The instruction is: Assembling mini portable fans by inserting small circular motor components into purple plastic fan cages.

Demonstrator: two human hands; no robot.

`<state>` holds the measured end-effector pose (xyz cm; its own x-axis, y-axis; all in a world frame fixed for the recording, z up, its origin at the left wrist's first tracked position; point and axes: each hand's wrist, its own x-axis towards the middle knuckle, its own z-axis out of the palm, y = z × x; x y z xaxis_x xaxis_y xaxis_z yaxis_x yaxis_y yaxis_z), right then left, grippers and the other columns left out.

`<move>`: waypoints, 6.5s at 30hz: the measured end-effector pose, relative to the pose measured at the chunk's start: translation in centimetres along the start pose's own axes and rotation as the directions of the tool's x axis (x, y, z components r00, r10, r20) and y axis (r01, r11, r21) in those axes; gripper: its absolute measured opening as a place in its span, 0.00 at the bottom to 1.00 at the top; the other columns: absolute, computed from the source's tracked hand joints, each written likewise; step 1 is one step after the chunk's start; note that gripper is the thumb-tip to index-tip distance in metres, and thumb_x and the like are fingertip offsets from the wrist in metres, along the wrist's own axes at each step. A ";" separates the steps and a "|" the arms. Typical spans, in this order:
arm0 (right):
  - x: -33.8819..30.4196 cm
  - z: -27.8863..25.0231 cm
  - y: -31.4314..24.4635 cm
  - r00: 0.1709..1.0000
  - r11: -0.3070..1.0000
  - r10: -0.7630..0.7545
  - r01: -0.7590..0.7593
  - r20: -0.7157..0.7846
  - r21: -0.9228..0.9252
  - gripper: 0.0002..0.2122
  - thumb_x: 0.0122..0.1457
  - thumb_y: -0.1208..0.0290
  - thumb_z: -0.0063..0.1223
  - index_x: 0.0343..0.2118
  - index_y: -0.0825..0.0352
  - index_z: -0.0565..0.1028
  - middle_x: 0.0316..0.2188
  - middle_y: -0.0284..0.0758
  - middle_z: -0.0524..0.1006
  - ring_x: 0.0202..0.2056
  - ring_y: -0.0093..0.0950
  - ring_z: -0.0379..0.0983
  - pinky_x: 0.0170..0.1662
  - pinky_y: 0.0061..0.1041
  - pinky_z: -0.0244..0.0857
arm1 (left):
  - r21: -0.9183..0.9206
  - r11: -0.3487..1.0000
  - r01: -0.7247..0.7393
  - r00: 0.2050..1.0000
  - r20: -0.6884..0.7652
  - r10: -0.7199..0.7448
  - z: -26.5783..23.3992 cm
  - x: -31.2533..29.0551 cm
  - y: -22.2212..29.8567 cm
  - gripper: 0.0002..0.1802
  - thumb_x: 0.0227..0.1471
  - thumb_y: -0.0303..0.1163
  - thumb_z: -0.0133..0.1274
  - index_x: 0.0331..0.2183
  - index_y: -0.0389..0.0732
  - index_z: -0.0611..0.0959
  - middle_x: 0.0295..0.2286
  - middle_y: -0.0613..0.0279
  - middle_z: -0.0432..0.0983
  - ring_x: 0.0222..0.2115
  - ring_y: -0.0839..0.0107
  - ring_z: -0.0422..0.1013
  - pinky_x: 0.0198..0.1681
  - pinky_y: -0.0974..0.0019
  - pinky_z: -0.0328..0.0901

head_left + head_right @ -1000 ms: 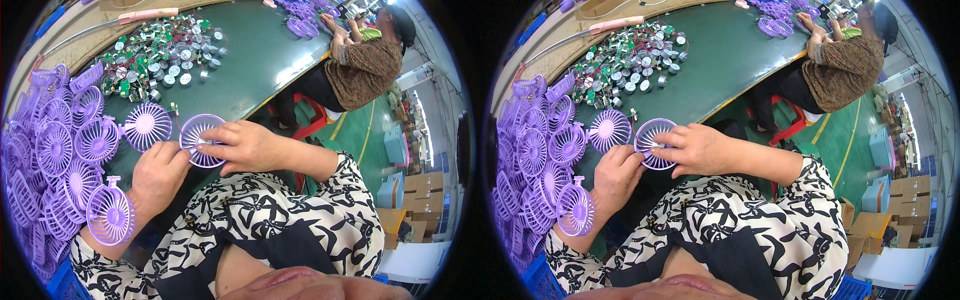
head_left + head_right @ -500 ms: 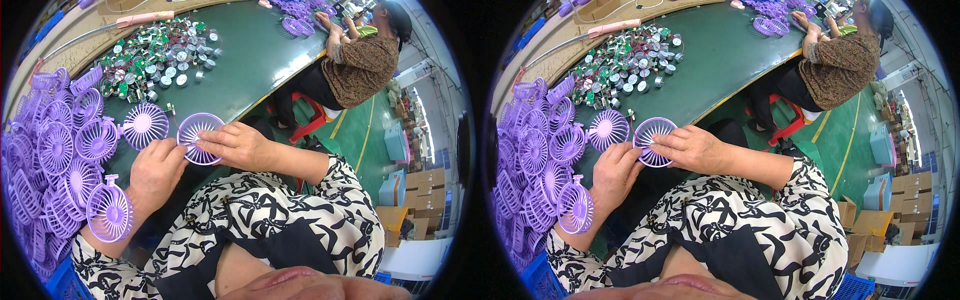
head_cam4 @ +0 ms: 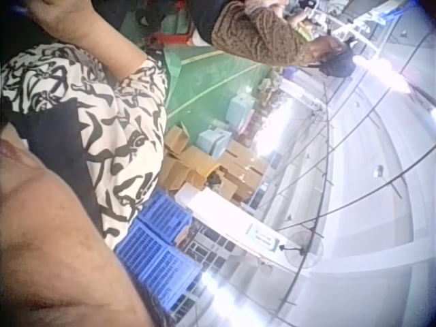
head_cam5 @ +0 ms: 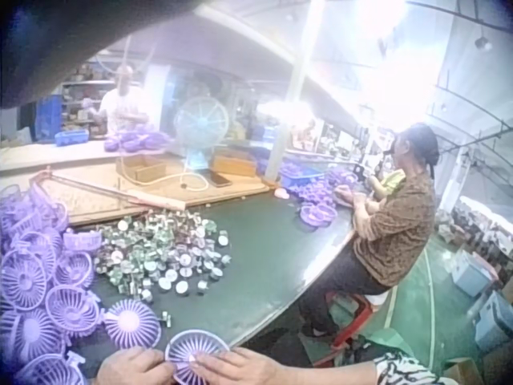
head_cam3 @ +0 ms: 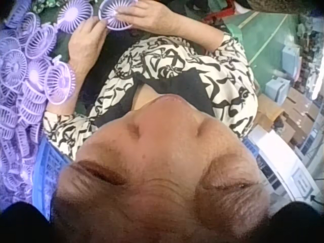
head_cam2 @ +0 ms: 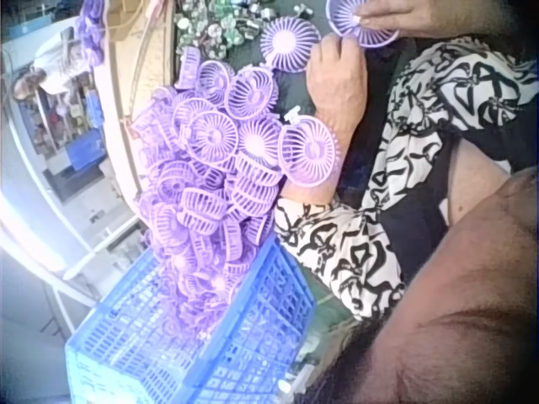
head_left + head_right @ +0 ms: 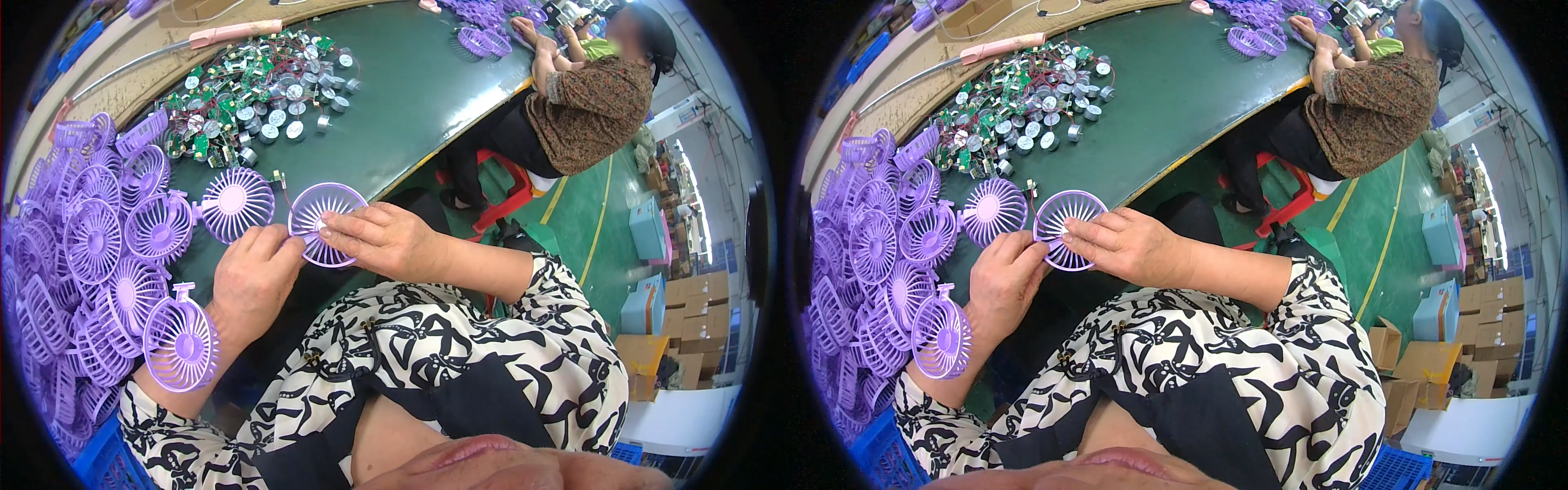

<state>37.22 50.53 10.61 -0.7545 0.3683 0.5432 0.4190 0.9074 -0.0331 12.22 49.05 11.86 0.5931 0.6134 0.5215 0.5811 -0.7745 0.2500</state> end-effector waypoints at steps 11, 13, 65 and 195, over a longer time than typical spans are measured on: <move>0.9 -0.4 -0.2 0.997 0.998 0.043 -0.041 0.066 -0.040 0.27 0.44 0.70 0.63 0.51 0.66 0.74 0.52 0.38 0.74 0.42 0.30 0.76 0.49 0.36 0.68 | 0.001 0.999 0.046 0.999 0.024 -0.046 -0.1 -0.2 -0.3 0.15 0.40 0.24 0.60 0.35 0.40 0.78 0.33 0.58 0.72 0.32 0.60 0.71 0.35 0.60 0.67; 0.7 -0.3 -0.2 0.997 0.998 0.043 -0.040 0.065 -0.041 0.26 0.44 0.70 0.63 0.51 0.65 0.75 0.52 0.37 0.74 0.43 0.30 0.76 0.50 0.37 0.68 | -0.003 0.999 0.044 0.999 0.024 -0.043 0.0 -0.2 -0.4 0.15 0.40 0.25 0.60 0.35 0.40 0.78 0.33 0.58 0.72 0.32 0.60 0.71 0.35 0.60 0.67; 9.1 0.9 -4.1 0.935 0.966 0.004 0.087 -0.354 0.242 0.16 0.43 0.72 0.63 0.39 0.62 0.80 0.45 0.43 0.76 0.40 0.36 0.76 0.42 0.33 0.71 | 0.475 0.877 0.076 0.997 -0.064 -0.051 2.5 -2.3 -2.0 0.25 0.49 0.41 0.49 0.51 0.48 0.75 0.49 0.50 0.69 0.57 0.50 0.58 0.57 0.39 0.51; 7.3 -1.5 1.5 0.857 0.993 0.071 -0.015 0.510 -0.113 0.11 0.54 0.63 0.57 0.32 0.66 0.73 0.31 0.36 0.74 0.35 0.34 0.75 0.34 0.33 0.67 | 0.171 0.981 0.096 0.991 0.079 -0.111 0.1 -0.1 -0.4 0.22 0.39 0.34 0.65 0.36 0.38 0.76 0.42 0.48 0.69 0.46 0.50 0.68 0.57 0.40 0.56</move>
<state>33.12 54.28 15.75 -0.8745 0.4838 0.0354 0.4851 0.8728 0.0537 11.99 49.34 11.65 0.5672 0.7058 0.4245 0.7219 -0.6741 0.1562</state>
